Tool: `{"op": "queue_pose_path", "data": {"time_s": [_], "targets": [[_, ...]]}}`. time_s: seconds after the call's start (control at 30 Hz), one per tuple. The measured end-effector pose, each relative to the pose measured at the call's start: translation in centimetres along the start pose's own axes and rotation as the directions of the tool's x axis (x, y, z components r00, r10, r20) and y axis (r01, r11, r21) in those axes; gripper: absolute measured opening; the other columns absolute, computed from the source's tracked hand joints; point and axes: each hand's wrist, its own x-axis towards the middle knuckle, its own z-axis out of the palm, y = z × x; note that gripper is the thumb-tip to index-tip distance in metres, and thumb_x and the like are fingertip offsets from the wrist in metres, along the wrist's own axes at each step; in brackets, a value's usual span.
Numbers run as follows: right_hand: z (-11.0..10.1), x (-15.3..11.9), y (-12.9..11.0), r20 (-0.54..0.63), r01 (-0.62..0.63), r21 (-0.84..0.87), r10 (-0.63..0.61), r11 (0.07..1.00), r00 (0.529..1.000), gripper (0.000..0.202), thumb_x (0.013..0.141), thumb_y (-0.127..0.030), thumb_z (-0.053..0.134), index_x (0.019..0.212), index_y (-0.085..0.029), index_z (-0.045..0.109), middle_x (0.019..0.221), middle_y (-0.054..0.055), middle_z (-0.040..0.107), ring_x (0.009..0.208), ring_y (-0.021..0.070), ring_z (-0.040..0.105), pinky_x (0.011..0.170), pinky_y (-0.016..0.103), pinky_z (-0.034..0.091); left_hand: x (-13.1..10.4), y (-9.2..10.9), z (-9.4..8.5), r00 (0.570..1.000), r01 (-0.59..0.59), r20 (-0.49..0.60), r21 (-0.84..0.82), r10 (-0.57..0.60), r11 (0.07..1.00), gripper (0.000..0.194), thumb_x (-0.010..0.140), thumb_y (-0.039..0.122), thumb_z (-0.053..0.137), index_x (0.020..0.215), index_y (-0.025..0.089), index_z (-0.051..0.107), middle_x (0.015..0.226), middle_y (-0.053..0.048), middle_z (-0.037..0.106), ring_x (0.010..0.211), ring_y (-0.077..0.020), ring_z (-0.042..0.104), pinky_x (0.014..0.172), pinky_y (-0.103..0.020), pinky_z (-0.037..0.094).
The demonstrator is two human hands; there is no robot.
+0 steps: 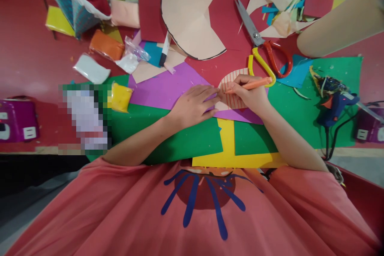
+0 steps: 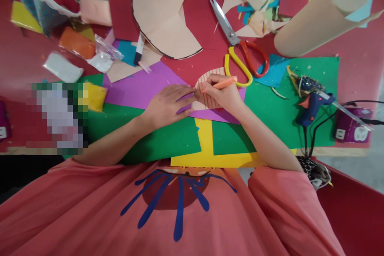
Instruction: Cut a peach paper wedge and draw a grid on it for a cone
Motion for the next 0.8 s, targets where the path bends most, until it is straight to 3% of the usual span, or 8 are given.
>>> {"op": "queue_pose_path", "data": {"time_s": [0.17, 0.43, 0.8], "targets": [[-0.4, -0.9, -1.0, -0.096, 0.014, 0.025, -0.011, 1.0, 0.995, 0.027, 0.086, -0.025, 0.056, 0.06, -0.02, 0.05, 0.056, -0.003, 0.05, 0.052, 0.0095, 0.046, 0.05, 0.027, 0.036, 0.1, -0.2, -0.2, 0.996, 0.059, 0.06, -0.009, -0.058, 0.998, 0.035, 0.098, 0.036, 0.043, 0.117, 0.016, 0.065, 0.131, -0.015, 0.062, 0.127, -0.029, 0.055, 0.103, -0.048, 0.047], [0.7, -0.6, -0.3, -0.033, 0.014, 0.016, -0.014, 1.0, 0.999, 0.025, 0.085, -0.025, 0.06, 0.062, -0.02, 0.053, 0.052, -0.004, 0.052, 0.049, 0.0091, 0.048, 0.048, 0.024, 0.037, 0.2, -0.2, -0.3, 0.987, 0.127, 0.107, -0.069, -0.119, 0.989, 0.037, 0.099, 0.035, 0.042, 0.126, 0.017, 0.061, 0.139, -0.015, 0.057, 0.132, -0.029, 0.05, 0.108, -0.05, 0.043], [0.7, -0.3, -0.5, -0.046, 0.009, -0.075, -0.012, 0.997, 0.999, 0.027, 0.082, -0.024, 0.059, 0.057, -0.02, 0.048, 0.051, -0.004, 0.05, 0.049, 0.0084, 0.043, 0.047, 0.024, 0.033, 0.2, -0.1, -0.4, 0.994, 0.09, 0.073, -0.031, -0.087, 0.996, 0.036, 0.099, 0.033, 0.043, 0.123, 0.015, 0.062, 0.136, -0.015, 0.059, 0.127, -0.0281, 0.055, 0.104, -0.048, 0.047]]}}
